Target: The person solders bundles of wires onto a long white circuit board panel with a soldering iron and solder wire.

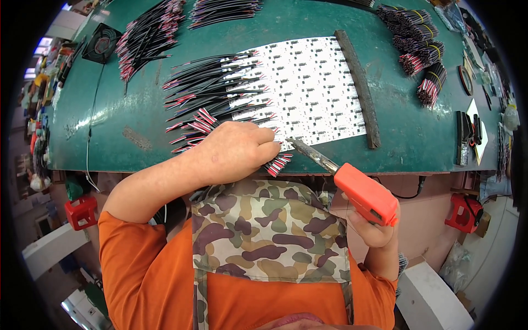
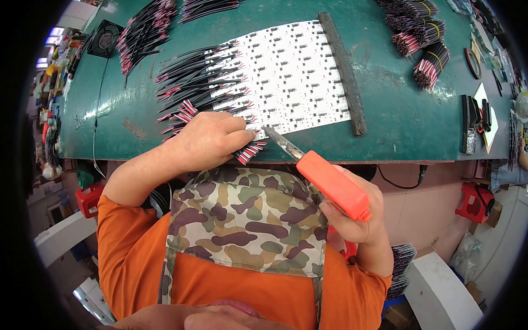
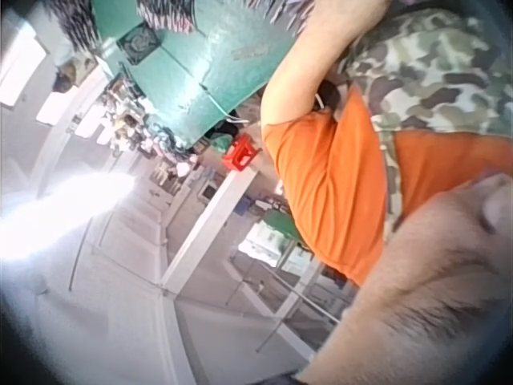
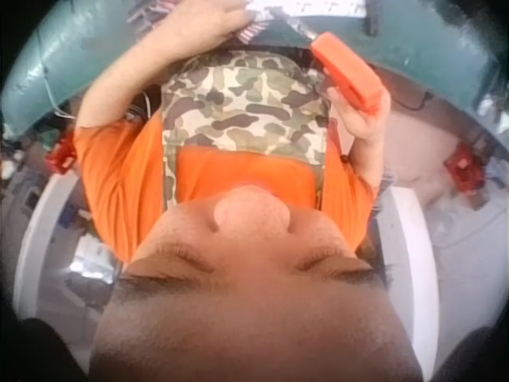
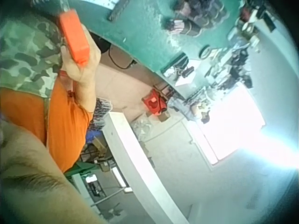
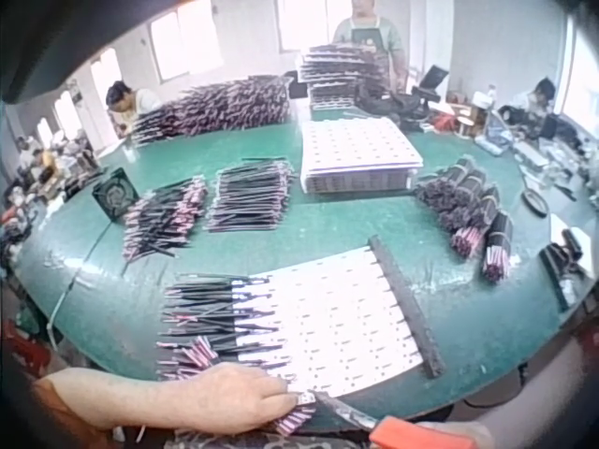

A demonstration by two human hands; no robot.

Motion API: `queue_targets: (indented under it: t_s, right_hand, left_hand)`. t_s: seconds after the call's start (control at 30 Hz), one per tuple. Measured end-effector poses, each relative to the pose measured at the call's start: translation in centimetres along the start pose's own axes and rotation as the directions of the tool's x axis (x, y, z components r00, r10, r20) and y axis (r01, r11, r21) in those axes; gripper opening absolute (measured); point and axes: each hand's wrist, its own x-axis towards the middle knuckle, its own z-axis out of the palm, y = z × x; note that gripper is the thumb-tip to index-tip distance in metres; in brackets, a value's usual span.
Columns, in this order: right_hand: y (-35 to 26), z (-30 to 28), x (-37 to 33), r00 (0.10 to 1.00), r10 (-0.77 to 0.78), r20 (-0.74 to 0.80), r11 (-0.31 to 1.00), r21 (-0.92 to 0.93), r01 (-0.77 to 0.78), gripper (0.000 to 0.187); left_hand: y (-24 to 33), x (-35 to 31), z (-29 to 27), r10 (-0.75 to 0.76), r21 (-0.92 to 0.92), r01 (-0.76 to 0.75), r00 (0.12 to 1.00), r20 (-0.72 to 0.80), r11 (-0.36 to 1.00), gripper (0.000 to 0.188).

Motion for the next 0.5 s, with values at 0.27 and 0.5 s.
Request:
queue_targets:
  t_s: [0.27, 0.5]
  right_hand:
    - [-0.38, 0.4, 0.52, 0.999, 0.051, -0.002, 0.998, 0.037, -0.051, 0.039]
    - [-0.38, 0.79, 0.74, 0.999, -0.028, -0.047, 0.998, -0.053, 0.026, 0.03]
  left_hand:
    - [-0.05, -0.04, 0.17, 0.009, 0.015, -0.009, 1.0, 0.011, 1.0, 0.013]
    - [0.01, -0.04, 0.04, 0.019, 0.014, -0.019, 1.0, 0.014, 1.0, 0.012]
